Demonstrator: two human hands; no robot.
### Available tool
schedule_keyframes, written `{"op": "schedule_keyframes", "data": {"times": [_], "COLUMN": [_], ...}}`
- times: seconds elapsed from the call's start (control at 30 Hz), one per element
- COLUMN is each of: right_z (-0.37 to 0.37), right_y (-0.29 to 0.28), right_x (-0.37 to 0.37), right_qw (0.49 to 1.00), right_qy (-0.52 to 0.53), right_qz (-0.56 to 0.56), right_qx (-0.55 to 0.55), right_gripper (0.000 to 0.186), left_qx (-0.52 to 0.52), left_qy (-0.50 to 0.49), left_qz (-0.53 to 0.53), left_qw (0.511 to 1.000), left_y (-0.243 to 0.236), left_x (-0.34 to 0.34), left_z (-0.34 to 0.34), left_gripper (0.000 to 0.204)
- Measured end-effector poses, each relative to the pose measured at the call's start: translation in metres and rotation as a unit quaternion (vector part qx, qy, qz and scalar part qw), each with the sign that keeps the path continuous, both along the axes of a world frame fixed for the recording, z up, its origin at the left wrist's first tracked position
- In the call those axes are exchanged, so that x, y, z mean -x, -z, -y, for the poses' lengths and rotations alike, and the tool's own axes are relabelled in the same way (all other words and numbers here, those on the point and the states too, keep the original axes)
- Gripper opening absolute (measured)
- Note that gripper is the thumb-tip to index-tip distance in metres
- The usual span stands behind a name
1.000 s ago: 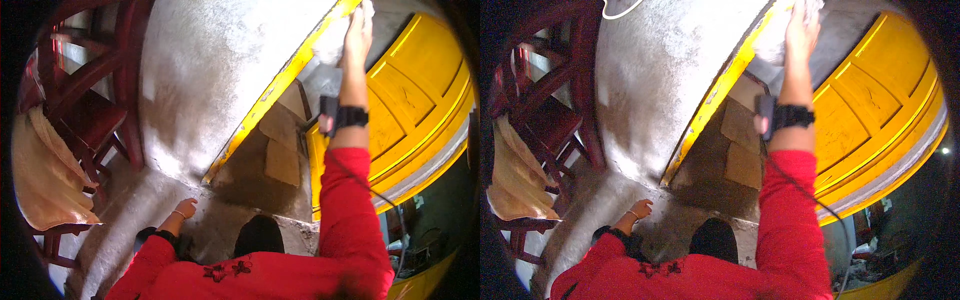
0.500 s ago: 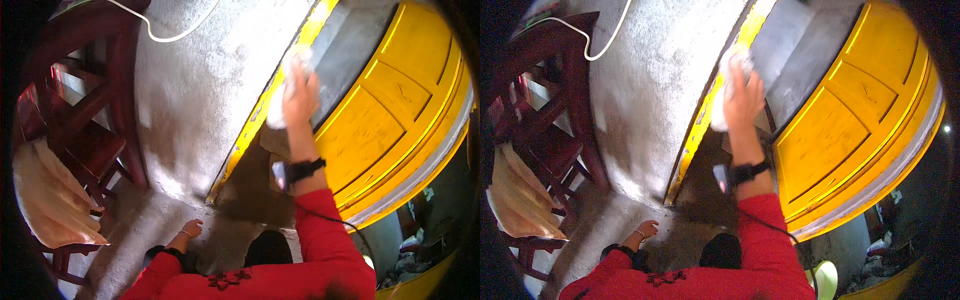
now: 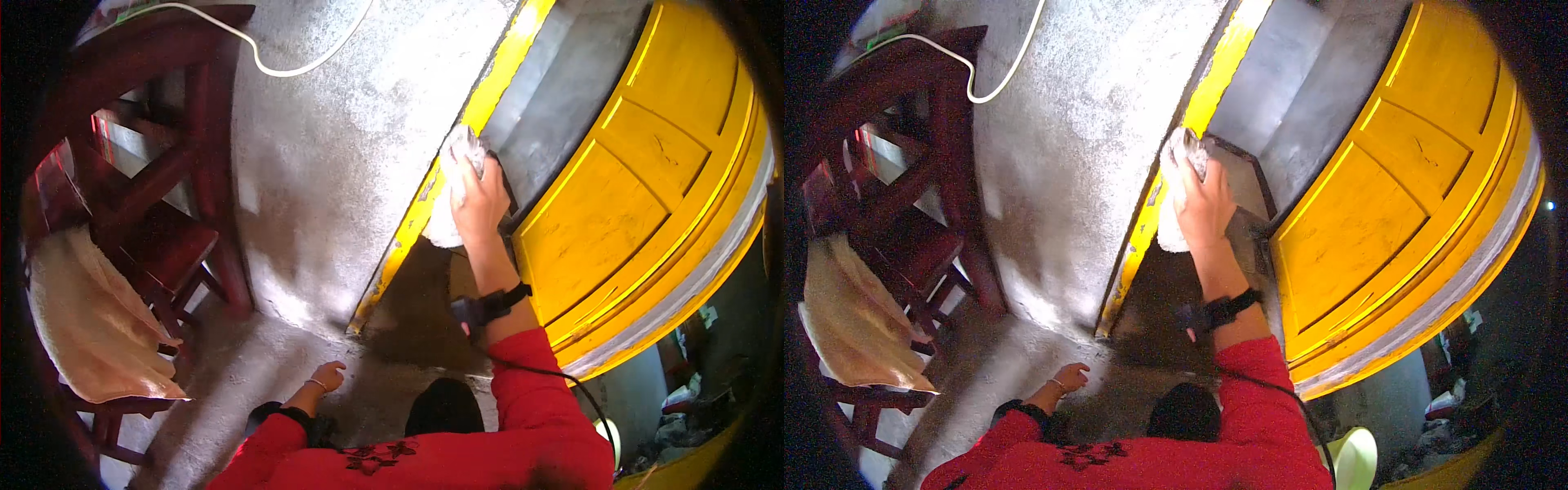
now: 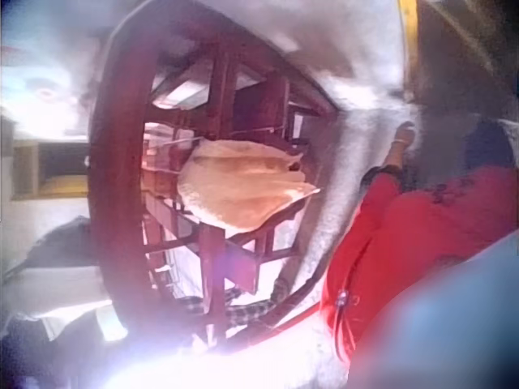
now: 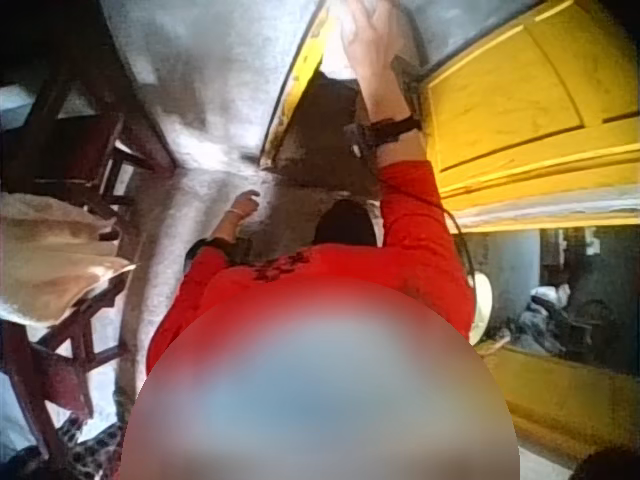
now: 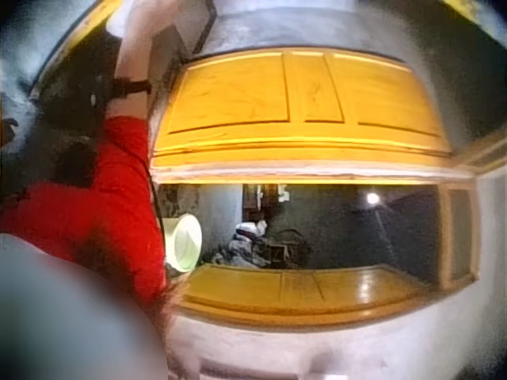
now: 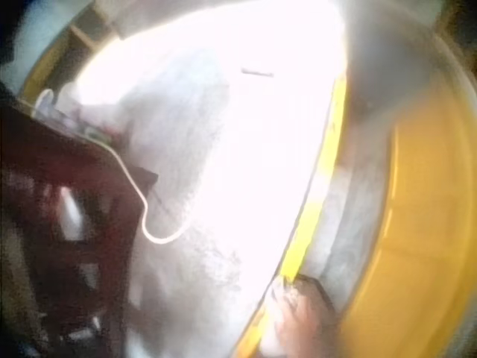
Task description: The person wipes the frame and surface of a yellow door with a cloth, then rinses and wrings the cloth in a bucket of soapy water before continuing to wipe the door.
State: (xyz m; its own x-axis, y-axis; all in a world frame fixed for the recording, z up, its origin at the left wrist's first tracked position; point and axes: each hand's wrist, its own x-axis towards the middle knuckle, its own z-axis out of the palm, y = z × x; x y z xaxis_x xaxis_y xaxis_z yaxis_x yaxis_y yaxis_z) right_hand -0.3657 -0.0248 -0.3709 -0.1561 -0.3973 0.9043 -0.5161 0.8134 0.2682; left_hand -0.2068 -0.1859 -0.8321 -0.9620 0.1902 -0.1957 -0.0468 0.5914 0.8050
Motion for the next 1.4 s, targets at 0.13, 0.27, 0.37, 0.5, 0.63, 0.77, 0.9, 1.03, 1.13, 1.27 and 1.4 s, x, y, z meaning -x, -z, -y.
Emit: {"op": "schedule_keyframes", "data": {"times": [0.13,0.27,0.37,0.5,0.63,0.77,0.9,1.03,1.13,1.27,1.4], "right_z": [0.01,0.011,0.019,0.018,0.009,0.007,0.002,0.007,0.003,0.033,0.005], "right_y": [-0.066,-0.165,-0.234,-0.236,-0.211,-0.101,-0.119,-0.225,-0.315,-0.314,-0.252], "right_x": [0.001,0.017,0.001,0.006,0.018,0.017,0.024,0.03,0.027,-0.063,0.052], "right_qw": [0.996,0.98,0.987,0.988,0.972,0.986,0.987,0.976,0.97,0.931,0.951], "right_qy": [0.016,-0.01,0.006,-0.014,0.062,-0.092,-0.109,-0.055,-0.042,-0.143,-0.106], "right_qz": [-0.034,-0.164,-0.119,-0.071,-0.187,-0.075,0.041,-0.16,-0.203,0.203,-0.132], "right_qx": [0.083,0.11,0.11,0.135,0.127,0.115,0.108,0.134,0.131,0.268,0.258], "right_gripper": [0.052,0.038,0.031,0.033,0.033,0.033,0.046,0.049,0.047,0.038,0.041], "left_qx": [-0.21,-0.168,-0.152,-0.022,0.074,0.145,0.211,0.253,0.238,0.222,0.223], "left_qy": [-0.08,-0.055,-0.077,-0.109,-0.147,-0.187,-0.194,-0.218,-0.216,-0.23,-0.218], "left_qz": [0.089,-0.181,-0.404,-0.566,-0.678,-0.71,-0.705,-0.693,-0.711,-0.71,-0.725], "left_qw": [0.97,0.967,0.899,0.817,0.716,0.663,0.648,0.639,0.626,0.627,0.614], "left_y": [-0.039,-0.167,-0.262,-0.396,-0.471,-0.5,-0.519,-0.515,-0.519,-0.507,-0.515], "left_x": [-0.004,0.012,0.041,0.046,0.058,0.082,0.102,0.128,0.132,0.136,0.142], "left_z": [-0.013,-0.015,0.006,0.034,0.031,0.026,0.019,0.013,0.011,0.025,0.01], "left_gripper": [0.027,0.025,0.026,0.037,0.04,0.049,0.053,0.057,0.057,0.055,0.055]}}
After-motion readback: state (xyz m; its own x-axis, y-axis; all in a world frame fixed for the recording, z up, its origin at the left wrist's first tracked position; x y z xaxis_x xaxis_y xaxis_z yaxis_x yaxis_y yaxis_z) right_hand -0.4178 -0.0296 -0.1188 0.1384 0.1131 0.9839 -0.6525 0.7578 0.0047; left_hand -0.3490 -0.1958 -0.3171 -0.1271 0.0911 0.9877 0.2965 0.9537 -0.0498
